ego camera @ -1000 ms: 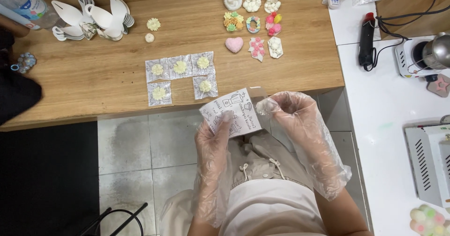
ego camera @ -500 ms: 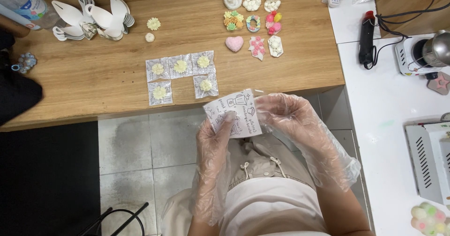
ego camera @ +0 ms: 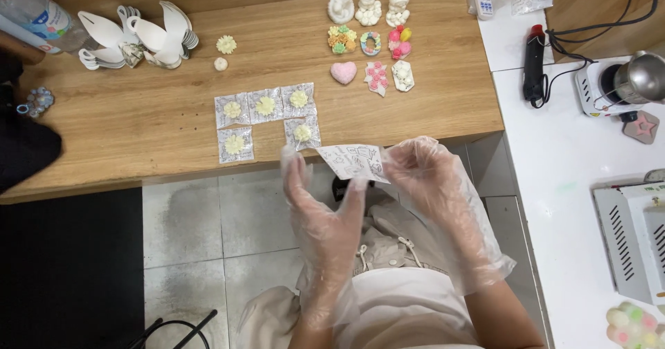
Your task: Packaging small flower-shaped candle pieces into individual plastic bags.
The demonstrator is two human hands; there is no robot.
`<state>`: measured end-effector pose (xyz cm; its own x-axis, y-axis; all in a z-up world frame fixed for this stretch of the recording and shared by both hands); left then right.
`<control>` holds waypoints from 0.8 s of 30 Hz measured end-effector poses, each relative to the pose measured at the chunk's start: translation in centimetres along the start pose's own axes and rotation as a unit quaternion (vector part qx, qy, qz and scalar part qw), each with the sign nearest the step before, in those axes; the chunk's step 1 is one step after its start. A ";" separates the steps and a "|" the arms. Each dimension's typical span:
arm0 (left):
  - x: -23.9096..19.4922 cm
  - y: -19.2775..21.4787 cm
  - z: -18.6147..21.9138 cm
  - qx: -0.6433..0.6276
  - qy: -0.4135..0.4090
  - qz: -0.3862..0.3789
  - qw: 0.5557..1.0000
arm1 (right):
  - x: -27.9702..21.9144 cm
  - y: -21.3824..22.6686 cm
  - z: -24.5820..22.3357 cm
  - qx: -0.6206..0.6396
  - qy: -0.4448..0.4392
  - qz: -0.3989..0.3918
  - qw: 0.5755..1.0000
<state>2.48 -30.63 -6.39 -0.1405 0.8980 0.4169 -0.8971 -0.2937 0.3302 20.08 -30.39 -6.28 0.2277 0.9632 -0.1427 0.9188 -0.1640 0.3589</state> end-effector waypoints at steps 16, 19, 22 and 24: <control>-2.8 -5.8 -2.7 -0.354 0.165 -0.023 0.920 | -2.6 -1.7 -4.7 -0.222 0.323 0.079 0.916; -2.8 -5.9 -3.3 -0.287 0.118 -0.026 0.950 | -2.2 -1.7 -4.9 -0.185 0.263 0.086 0.943; -2.6 -6.1 -3.4 -0.326 0.107 -0.037 0.939 | -2.0 -1.7 -4.2 -0.169 0.239 0.084 0.953; -1.8 -6.0 -2.9 -0.348 0.115 -0.043 0.930 | -1.9 -1.8 -4.0 -0.188 0.271 0.087 0.940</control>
<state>6.94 -29.55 -11.62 -0.0708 0.9779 0.1966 -0.9518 -0.0073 -0.3068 16.69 -31.09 -2.93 0.0725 0.9127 0.4021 0.6809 -0.3399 0.6487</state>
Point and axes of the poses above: each hand's wrist, its own x-axis towards the middle knuckle, its own y-axis out of the back of the hand, z = x × y, the point moved 2 cm from there along x, towards the middle knuckle, and after that the axes turned 1 degree about -z, right-handed, at the moved point
